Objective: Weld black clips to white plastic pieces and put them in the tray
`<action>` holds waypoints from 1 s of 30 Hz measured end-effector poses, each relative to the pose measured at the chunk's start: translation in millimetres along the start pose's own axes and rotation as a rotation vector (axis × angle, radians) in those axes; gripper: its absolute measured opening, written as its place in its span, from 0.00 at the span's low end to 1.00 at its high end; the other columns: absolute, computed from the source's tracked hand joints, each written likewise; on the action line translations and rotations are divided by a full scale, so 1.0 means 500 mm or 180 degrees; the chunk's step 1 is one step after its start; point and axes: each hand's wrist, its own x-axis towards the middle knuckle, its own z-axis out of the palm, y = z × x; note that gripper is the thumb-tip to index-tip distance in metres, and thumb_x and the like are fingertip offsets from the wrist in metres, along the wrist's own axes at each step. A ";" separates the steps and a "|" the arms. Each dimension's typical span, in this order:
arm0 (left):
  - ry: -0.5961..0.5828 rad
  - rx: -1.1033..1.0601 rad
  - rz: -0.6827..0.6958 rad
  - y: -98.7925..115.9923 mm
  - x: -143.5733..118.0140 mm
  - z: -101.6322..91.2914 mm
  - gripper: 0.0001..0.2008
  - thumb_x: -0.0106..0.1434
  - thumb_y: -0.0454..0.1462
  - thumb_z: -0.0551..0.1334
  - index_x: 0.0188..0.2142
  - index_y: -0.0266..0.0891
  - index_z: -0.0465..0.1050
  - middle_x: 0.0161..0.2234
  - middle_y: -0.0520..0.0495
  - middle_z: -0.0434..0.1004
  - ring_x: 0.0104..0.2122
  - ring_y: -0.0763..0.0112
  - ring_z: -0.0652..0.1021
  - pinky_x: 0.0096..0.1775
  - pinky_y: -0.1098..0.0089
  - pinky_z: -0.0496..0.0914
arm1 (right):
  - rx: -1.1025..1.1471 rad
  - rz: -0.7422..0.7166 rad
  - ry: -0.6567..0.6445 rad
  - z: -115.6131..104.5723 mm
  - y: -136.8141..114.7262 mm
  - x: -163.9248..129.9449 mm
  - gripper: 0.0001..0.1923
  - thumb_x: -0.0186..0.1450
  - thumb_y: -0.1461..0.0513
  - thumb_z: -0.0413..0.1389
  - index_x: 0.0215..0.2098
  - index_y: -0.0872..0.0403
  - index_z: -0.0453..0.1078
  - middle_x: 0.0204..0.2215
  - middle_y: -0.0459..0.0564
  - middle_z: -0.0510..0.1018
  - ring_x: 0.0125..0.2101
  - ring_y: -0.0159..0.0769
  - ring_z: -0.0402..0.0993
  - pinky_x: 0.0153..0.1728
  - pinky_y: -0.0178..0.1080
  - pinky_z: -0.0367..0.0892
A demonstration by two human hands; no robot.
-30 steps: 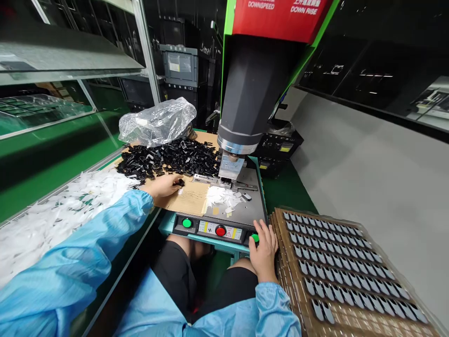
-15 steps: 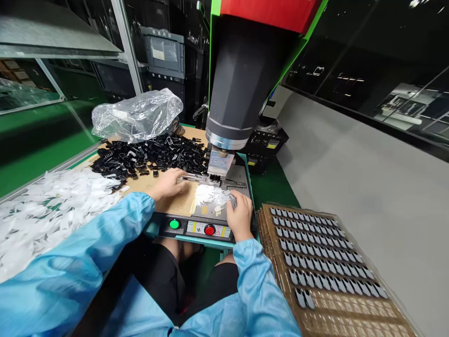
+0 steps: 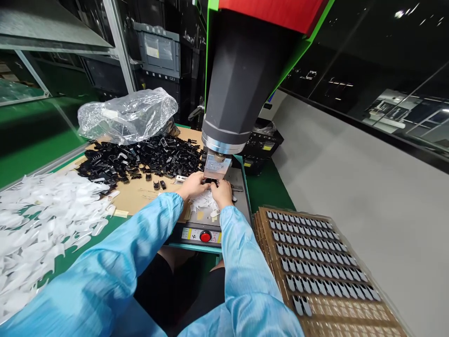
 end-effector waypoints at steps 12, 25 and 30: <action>0.0130 -0.2786 -0.0834 0.067 -0.222 0.036 0.23 0.65 0.45 0.72 0.55 0.37 0.78 0.40 0.43 0.86 0.37 0.66 0.83 0.44 0.65 0.78 | 0.3006 0.0388 0.0526 -0.032 -0.013 -0.207 0.21 0.60 0.56 0.62 0.51 0.55 0.76 0.44 0.55 0.85 0.43 0.43 0.82 0.49 0.48 0.77; -0.0224 -0.3881 -0.1281 0.168 -0.472 0.062 0.21 0.57 0.44 0.79 0.48 0.42 0.79 0.42 0.46 0.85 0.36 0.70 0.83 0.44 0.66 0.79 | 0.3255 0.0373 0.0301 -0.088 -0.020 -0.522 0.17 0.67 0.60 0.63 0.54 0.50 0.75 0.53 0.54 0.82 0.56 0.44 0.80 0.62 0.52 0.74; -0.0230 -0.3850 -0.1267 0.169 -0.485 0.078 0.22 0.56 0.43 0.79 0.47 0.42 0.79 0.46 0.45 0.84 0.34 0.73 0.81 0.42 0.67 0.78 | 0.3120 0.0328 0.0316 -0.098 -0.009 -0.543 0.17 0.68 0.60 0.63 0.55 0.49 0.75 0.55 0.54 0.82 0.56 0.44 0.79 0.63 0.52 0.73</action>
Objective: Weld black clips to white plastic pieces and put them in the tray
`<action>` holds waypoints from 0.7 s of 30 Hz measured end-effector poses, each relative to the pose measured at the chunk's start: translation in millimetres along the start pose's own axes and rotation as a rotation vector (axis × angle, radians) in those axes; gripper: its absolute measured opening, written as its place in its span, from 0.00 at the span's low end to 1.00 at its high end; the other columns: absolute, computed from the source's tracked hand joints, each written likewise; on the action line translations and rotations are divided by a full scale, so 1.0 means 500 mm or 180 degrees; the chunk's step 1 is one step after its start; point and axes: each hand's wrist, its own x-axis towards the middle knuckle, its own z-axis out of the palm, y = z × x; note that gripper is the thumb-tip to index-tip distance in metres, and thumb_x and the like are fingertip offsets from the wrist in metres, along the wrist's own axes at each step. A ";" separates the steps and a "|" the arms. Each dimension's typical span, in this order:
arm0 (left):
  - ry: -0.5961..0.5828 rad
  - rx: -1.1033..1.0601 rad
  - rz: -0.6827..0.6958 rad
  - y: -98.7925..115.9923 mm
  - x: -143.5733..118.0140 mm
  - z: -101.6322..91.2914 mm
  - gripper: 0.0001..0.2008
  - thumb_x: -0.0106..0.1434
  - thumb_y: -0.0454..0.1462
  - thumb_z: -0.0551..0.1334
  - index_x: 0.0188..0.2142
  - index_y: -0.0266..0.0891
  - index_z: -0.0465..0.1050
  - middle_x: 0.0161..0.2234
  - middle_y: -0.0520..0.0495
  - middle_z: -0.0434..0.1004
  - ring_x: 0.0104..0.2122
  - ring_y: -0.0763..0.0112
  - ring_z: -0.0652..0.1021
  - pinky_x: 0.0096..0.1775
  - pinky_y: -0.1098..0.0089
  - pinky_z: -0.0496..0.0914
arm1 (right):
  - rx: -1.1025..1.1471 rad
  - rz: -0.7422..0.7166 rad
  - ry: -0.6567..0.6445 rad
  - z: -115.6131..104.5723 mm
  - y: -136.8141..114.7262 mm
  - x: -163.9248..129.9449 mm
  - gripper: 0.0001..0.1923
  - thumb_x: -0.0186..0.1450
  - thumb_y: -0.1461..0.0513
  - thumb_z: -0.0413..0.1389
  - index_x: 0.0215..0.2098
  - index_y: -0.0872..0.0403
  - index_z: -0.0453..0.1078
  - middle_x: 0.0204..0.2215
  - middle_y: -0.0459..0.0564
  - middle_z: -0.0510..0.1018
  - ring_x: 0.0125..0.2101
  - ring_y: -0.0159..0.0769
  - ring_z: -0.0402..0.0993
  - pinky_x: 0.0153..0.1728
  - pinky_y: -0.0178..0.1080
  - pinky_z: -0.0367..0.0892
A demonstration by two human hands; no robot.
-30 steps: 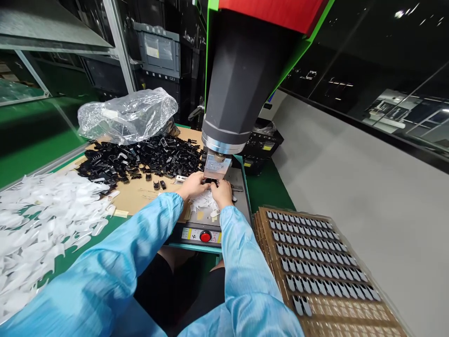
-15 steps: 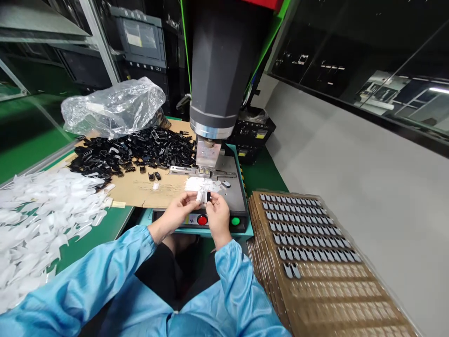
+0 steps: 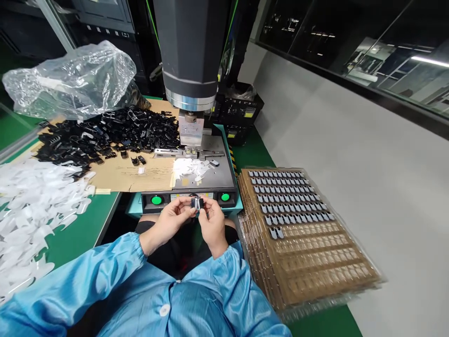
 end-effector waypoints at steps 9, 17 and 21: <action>-0.0017 0.0107 0.0061 -0.013 -0.007 -0.004 0.21 0.57 0.43 0.79 0.47 0.42 0.79 0.36 0.49 0.84 0.34 0.72 0.81 0.44 0.67 0.78 | -0.0113 0.0050 0.0044 -0.008 0.002 -0.018 0.19 0.69 0.58 0.63 0.57 0.49 0.75 0.55 0.55 0.81 0.55 0.45 0.79 0.61 0.52 0.74; -0.0044 0.0163 -0.0034 -0.001 -0.011 0.000 0.20 0.57 0.44 0.79 0.44 0.41 0.79 0.29 0.52 0.80 0.29 0.74 0.79 0.38 0.71 0.77 | -0.0028 0.0148 0.0097 -0.004 0.002 -0.026 0.19 0.67 0.53 0.67 0.54 0.49 0.74 0.51 0.55 0.82 0.53 0.45 0.80 0.60 0.53 0.75; -0.0200 -0.0316 -0.0408 0.015 -0.010 -0.002 0.19 0.58 0.44 0.79 0.43 0.40 0.77 0.32 0.50 0.82 0.31 0.73 0.82 0.36 0.73 0.77 | 0.0217 0.0218 0.0145 -0.003 -0.007 -0.029 0.20 0.70 0.52 0.64 0.57 0.48 0.71 0.52 0.55 0.82 0.53 0.45 0.80 0.58 0.51 0.76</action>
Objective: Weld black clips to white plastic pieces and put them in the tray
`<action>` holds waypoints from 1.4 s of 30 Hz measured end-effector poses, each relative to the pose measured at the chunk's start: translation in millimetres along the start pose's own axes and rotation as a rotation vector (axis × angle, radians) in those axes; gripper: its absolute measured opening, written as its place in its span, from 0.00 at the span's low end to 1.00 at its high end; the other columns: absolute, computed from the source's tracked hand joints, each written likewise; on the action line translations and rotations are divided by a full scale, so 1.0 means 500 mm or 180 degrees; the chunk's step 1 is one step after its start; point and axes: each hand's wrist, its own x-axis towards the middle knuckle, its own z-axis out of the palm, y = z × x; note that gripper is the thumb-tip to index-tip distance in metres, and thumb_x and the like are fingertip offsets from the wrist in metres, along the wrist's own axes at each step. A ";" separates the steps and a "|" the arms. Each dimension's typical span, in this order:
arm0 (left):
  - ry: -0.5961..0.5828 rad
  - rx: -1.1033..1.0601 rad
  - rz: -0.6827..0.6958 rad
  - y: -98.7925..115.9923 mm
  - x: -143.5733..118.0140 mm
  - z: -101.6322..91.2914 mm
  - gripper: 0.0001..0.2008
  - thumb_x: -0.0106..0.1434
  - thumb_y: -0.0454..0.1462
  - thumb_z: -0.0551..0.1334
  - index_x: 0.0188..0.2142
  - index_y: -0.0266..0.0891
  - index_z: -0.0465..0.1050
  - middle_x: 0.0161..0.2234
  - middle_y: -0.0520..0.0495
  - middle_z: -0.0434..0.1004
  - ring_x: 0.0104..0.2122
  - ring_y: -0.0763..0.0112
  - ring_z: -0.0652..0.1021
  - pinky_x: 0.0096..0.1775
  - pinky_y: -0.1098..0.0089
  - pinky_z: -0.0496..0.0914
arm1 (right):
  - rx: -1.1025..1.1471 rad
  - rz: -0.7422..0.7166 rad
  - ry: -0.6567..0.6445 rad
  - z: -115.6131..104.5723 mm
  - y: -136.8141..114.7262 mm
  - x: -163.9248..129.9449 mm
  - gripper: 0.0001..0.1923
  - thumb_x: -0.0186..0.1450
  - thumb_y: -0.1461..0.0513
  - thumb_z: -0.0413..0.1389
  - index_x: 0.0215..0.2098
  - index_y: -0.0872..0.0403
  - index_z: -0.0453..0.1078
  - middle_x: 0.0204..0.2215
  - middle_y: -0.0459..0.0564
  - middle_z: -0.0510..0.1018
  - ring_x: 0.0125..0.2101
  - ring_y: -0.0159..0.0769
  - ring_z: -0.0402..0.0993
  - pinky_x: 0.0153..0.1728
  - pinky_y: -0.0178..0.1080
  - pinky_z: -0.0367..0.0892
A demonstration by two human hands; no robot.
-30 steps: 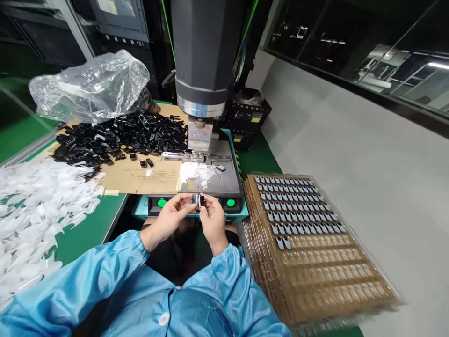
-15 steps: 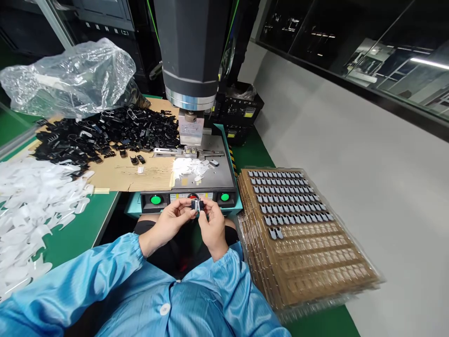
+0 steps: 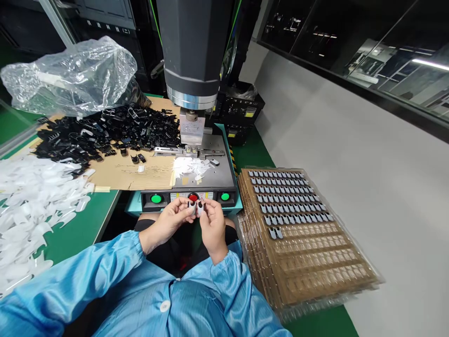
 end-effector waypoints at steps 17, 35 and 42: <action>-0.0548 -0.0975 -0.0661 0.014 -0.001 -0.013 0.13 0.70 0.37 0.68 0.52 0.36 0.79 0.44 0.40 0.84 0.37 0.68 0.84 0.43 0.69 0.80 | 0.0578 0.0468 -0.0007 0.005 -0.025 -0.003 0.19 0.72 0.51 0.61 0.57 0.49 0.76 0.50 0.52 0.83 0.44 0.41 0.81 0.45 0.45 0.80; -0.0139 0.1819 0.0882 -0.024 -0.005 -0.018 0.13 0.67 0.43 0.72 0.48 0.43 0.81 0.46 0.45 0.79 0.44 0.66 0.77 0.50 0.64 0.71 | 0.0260 0.0591 0.0170 0.013 0.010 -0.021 0.15 0.67 0.51 0.67 0.42 0.50 0.71 0.33 0.46 0.82 0.35 0.37 0.82 0.44 0.45 0.81; -0.0356 0.2639 0.1340 -0.023 -0.013 -0.027 0.10 0.71 0.41 0.66 0.50 0.44 0.79 0.42 0.46 0.76 0.42 0.65 0.76 0.48 0.63 0.71 | 0.0030 0.0603 0.0252 0.004 0.023 -0.022 0.16 0.67 0.49 0.65 0.38 0.51 0.70 0.32 0.45 0.81 0.33 0.36 0.81 0.42 0.45 0.82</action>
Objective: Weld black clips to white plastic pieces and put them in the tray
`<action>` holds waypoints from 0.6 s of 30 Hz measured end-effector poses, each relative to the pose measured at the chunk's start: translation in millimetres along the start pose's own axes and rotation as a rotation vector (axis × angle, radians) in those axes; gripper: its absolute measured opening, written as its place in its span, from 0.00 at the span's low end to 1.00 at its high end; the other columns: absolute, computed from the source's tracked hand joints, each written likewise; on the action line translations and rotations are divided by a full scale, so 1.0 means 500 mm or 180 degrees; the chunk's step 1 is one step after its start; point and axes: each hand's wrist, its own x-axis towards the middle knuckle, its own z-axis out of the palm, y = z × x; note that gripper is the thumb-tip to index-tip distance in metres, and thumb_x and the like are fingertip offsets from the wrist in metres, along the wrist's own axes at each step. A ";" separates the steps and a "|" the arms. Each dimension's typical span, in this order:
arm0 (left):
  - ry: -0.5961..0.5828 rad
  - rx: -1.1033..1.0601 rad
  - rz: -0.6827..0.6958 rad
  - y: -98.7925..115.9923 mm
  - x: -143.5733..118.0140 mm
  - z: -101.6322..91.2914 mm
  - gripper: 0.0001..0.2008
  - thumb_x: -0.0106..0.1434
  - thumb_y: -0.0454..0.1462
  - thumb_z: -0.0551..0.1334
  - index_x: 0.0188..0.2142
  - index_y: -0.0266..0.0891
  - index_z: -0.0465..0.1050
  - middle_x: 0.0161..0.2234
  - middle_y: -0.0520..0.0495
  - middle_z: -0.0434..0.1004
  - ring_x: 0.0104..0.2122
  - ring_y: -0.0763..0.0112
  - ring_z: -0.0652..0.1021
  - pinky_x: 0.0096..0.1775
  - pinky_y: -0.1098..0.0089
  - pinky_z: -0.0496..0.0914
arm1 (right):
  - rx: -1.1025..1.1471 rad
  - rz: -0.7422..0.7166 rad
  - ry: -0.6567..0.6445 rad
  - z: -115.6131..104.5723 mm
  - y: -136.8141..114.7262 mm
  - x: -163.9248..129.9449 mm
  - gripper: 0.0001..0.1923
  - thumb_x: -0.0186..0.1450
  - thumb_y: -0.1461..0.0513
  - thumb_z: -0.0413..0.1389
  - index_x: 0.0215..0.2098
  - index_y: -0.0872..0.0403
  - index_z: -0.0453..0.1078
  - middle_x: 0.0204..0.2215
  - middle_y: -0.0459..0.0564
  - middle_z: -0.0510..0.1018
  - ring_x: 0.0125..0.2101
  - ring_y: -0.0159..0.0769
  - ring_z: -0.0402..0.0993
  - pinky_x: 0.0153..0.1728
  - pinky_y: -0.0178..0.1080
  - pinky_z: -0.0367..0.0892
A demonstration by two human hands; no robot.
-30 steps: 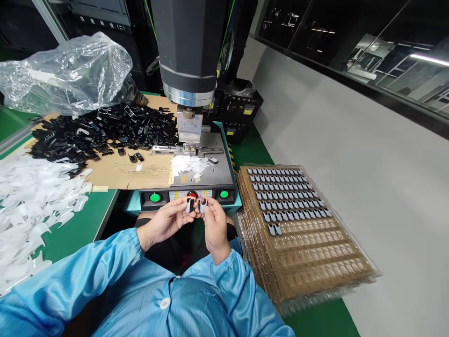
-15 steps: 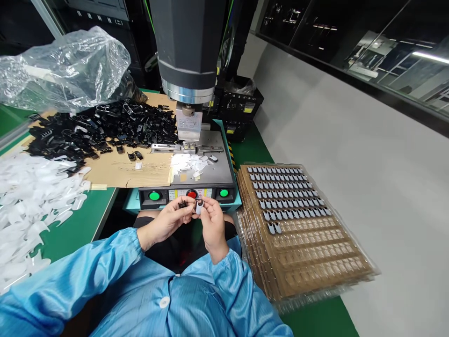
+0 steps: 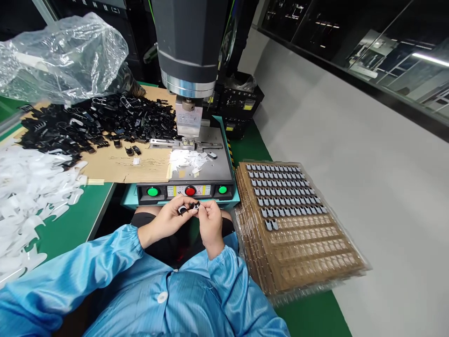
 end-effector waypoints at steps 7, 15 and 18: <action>-0.0122 0.0207 0.0239 -0.003 -0.003 -0.003 0.09 0.73 0.41 0.64 0.49 0.44 0.79 0.39 0.47 0.74 0.40 0.64 0.75 0.46 0.63 0.72 | -0.0182 -0.0083 0.0063 -0.005 0.005 0.000 0.15 0.66 0.50 0.65 0.37 0.50 0.69 0.34 0.47 0.83 0.32 0.37 0.82 0.42 0.46 0.82; -0.0213 0.0169 0.0142 -0.001 -0.004 -0.001 0.10 0.74 0.41 0.63 0.51 0.45 0.78 0.41 0.46 0.75 0.42 0.63 0.76 0.47 0.62 0.72 | -0.0209 -0.0079 0.0074 -0.007 0.007 -0.001 0.13 0.66 0.51 0.63 0.36 0.50 0.69 0.34 0.48 0.83 0.31 0.37 0.82 0.41 0.46 0.83; -0.0245 0.0159 0.0116 0.000 -0.004 -0.002 0.10 0.74 0.42 0.63 0.52 0.45 0.78 0.40 0.46 0.74 0.41 0.63 0.76 0.47 0.61 0.72 | -0.0201 -0.0074 0.0092 -0.008 0.009 -0.001 0.12 0.66 0.52 0.63 0.36 0.50 0.69 0.35 0.48 0.83 0.31 0.37 0.82 0.41 0.46 0.83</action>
